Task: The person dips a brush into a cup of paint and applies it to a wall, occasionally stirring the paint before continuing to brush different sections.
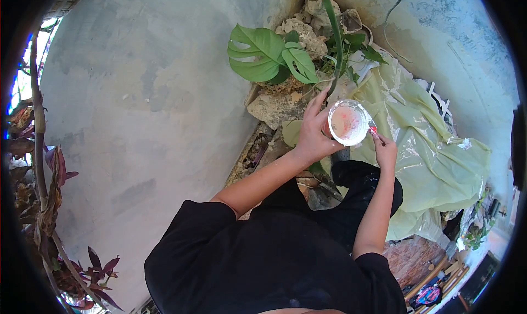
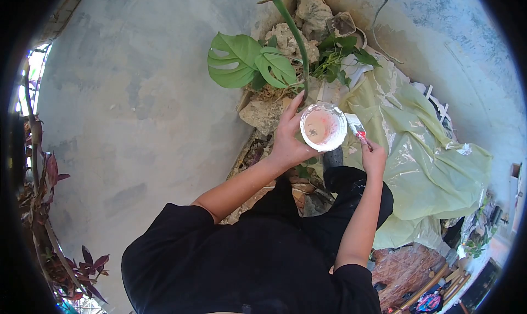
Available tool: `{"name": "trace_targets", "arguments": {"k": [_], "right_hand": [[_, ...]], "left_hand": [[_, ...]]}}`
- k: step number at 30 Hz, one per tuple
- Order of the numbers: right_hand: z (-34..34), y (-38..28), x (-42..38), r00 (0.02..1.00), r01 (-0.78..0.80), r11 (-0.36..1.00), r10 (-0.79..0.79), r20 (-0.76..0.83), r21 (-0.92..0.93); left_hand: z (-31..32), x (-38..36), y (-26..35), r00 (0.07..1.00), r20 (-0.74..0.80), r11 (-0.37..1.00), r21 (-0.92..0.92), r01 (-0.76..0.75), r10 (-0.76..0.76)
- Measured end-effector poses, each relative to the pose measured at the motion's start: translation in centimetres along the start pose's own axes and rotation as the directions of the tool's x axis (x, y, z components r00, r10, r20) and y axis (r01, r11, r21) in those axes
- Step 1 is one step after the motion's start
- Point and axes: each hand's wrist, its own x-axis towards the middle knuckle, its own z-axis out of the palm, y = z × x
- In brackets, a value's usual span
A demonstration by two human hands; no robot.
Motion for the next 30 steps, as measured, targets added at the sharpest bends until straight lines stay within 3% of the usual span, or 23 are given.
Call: {"name": "trace_targets", "arguments": {"k": [8, 10, 12, 14, 16, 18, 20, 22, 25, 28, 30], "right_hand": [[2.3, -0.8, 1.4, 0.998, 0.06, 0.997, -0.059, 0.022, -0.04], [3.5, -4.8, 2.1, 0.99, 0.121, 0.992, -0.119, 0.082, -0.022], [7.0, -6.9, 4.1, 0.946, 0.267, 0.938, -0.3, 0.127, 0.222], [10.0, -11.0, 5.6, 0.879, 0.381, 0.871, -0.445, 0.17, 0.311], [14.1, -14.5, 7.8, 0.815, 0.359, 0.823, -0.507, 0.282, 0.441], [15.9, -19.6, 8.5, 0.749, 0.238, 0.81, -0.504, 0.43, 0.536], [17.7, -24.2, 8.9, 0.734, 0.116, 0.783, -0.482, 0.479, 0.611], [19.6, -28.0, 9.3, 0.698, -0.005, 0.656, -0.538, 0.473, 0.754], [24.3, -31.3, 10.4, 0.697, 0.192, 0.557, -0.657, 0.287, 0.808], [25.5, -31.8, 10.9, 0.682, 0.518, 0.723, -0.672, 0.29, 0.458], [25.1, -31.6, 10.8, 0.694, 0.545, 0.784, -0.621, 0.364, 0.297]], "left_hand": [[-1.4, -2.5, 0.7, 0.997, -0.004, 0.997, -0.026, -0.073, 0.073], [-2.3, -3.7, 1.3, 0.997, 0.012, 0.997, -0.022, -0.075, 0.076], [-3.0, -5.2, 1.6, 0.998, 0.034, 0.999, -0.022, -0.048, 0.049], [-4.2, -6.5, 2.0, 0.998, 0.045, 0.999, 0.005, -0.041, 0.04], [-5.0, -7.0, 2.1, 0.999, 0.042, 0.999, 0.008, -0.035, 0.034], [-5.7, -7.6, 2.0, 0.999, 0.041, 0.999, 0.022, -0.028, 0.028], [-5.7, -8.0, 1.6, 1.0, 0.022, 1.0, -0.008, -0.006, 0.006], [-5.9, -8.0, 1.4, 1.0, 0.029, 1.0, -0.009, 0.004, -0.004], [-5.6, -8.5, 0.8, 1.0, 0.026, 1.0, -0.015, 0.0, 0.0], [-5.2, -8.4, 0.8, 1.0, 0.009, 1.0, -0.02, -0.005, 0.005], [-5.2, -8.0, 1.3, 1.0, 0.018, 1.0, -0.015, -0.012, 0.012]]}}
